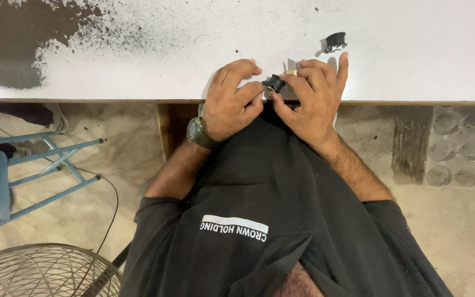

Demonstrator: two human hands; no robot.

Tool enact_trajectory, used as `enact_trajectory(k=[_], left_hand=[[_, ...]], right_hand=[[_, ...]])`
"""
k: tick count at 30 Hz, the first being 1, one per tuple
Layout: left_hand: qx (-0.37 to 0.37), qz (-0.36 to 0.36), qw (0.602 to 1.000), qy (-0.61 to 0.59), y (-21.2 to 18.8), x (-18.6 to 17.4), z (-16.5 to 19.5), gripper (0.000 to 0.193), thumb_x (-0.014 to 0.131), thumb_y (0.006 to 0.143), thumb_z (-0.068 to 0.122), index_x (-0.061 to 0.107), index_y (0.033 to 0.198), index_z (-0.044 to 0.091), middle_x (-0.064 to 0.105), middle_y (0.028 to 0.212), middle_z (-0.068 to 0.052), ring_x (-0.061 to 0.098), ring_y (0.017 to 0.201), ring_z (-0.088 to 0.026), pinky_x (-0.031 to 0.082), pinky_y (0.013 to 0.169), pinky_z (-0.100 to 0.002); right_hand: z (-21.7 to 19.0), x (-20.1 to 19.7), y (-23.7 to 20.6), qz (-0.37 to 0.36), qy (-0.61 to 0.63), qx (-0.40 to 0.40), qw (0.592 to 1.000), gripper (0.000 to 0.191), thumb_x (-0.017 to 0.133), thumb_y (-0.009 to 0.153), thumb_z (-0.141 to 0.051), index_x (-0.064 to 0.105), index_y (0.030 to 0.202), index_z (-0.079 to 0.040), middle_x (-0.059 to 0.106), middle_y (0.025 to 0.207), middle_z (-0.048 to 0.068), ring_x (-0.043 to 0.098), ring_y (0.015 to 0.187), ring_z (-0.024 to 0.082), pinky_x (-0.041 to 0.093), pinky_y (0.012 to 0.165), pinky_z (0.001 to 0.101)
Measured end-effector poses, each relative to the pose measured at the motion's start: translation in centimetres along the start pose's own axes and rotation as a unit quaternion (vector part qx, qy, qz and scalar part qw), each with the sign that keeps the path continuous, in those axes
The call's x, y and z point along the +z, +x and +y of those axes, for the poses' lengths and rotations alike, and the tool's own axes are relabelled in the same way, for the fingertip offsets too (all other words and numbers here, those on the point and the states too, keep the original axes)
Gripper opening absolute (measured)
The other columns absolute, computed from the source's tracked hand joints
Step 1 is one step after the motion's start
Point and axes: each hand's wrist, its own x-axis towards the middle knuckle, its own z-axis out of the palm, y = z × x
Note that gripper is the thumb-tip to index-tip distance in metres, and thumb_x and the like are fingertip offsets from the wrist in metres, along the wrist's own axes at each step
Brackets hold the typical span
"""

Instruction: The person sits at a workbench and assembles small black plastic clamp components one at a time, fitting a small insert piece into each clamp body by hand and setting the finished clamp on the table. They occasionally pick up a new clamp body and a small white block while continuing the assembly.

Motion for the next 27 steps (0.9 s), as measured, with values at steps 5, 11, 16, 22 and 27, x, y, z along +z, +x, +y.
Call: enact_trajectory(k=[5, 11, 16, 22, 27], left_hand=[[0.026, -0.001, 1.0, 0.008, 0.3, 0.0, 0.3, 0.015, 0.076, 0.082, 0.0, 0.068, 0.093, 0.007, 0.063, 0.125, -0.008, 0.062, 0.125, -0.028, 0.052, 0.1, -0.045], [-0.004, -0.002, 0.999, -0.04, 0.9, 0.0, 0.8, 0.015, 0.076, 0.083, 0.002, 0.066, 0.093, 0.007, 0.062, 0.124, -0.007, 0.063, 0.123, -0.028, 0.051, 0.099, -0.044], [-0.048, -0.017, 0.995, -0.084, 1.3, 0.1, 1.0, 0.016, 0.074, 0.084, 0.003, 0.064, 0.096, 0.007, 0.063, 0.122, -0.006, 0.063, 0.113, -0.028, 0.051, 0.094, -0.042], [-0.093, -0.048, 0.989, -0.105, 2.0, -0.3, 0.9, 0.013, 0.074, 0.089, 0.007, 0.064, 0.097, 0.008, 0.064, 0.12, -0.003, 0.065, 0.105, -0.024, 0.055, 0.086, -0.037], [-0.147, -0.111, 0.969, -0.162, 2.6, -1.3, 0.1, 0.01, 0.073, 0.094, 0.011, 0.068, 0.102, 0.008, 0.067, 0.121, -0.002, 0.069, 0.095, -0.019, 0.056, 0.081, -0.034]], right_hand=[[-0.1, -0.2, 0.0, -0.013, 0.002, 0.0, 1.0, 0.034, 0.091, 0.088, -0.024, 0.075, 0.115, -0.01, 0.059, 0.109, 0.005, 0.057, 0.126, 0.029, 0.01, 0.129, 0.0633], [-0.2, -0.4, -0.1, -0.029, -0.014, -0.026, 0.999, 0.036, 0.088, 0.09, -0.025, 0.074, 0.12, -0.011, 0.059, 0.113, 0.005, 0.055, 0.129, 0.029, 0.011, 0.129, 0.0626], [0.0, -0.2, -0.4, -0.027, -0.014, -0.033, 0.999, 0.034, 0.088, 0.092, -0.025, 0.073, 0.12, -0.01, 0.058, 0.113, 0.006, 0.055, 0.129, 0.029, 0.01, 0.129, 0.0632], [-0.1, 0.2, -0.2, -0.015, -0.007, -0.044, 0.999, 0.033, 0.09, 0.093, -0.029, 0.073, 0.115, -0.01, 0.058, 0.109, 0.006, 0.056, 0.126, 0.029, 0.01, 0.127, 0.0644], [-0.4, -0.1, -0.4, -0.021, -0.006, -0.037, 0.999, 0.035, 0.089, 0.091, -0.027, 0.074, 0.117, -0.01, 0.059, 0.111, 0.005, 0.056, 0.127, 0.029, 0.011, 0.128, 0.063]])
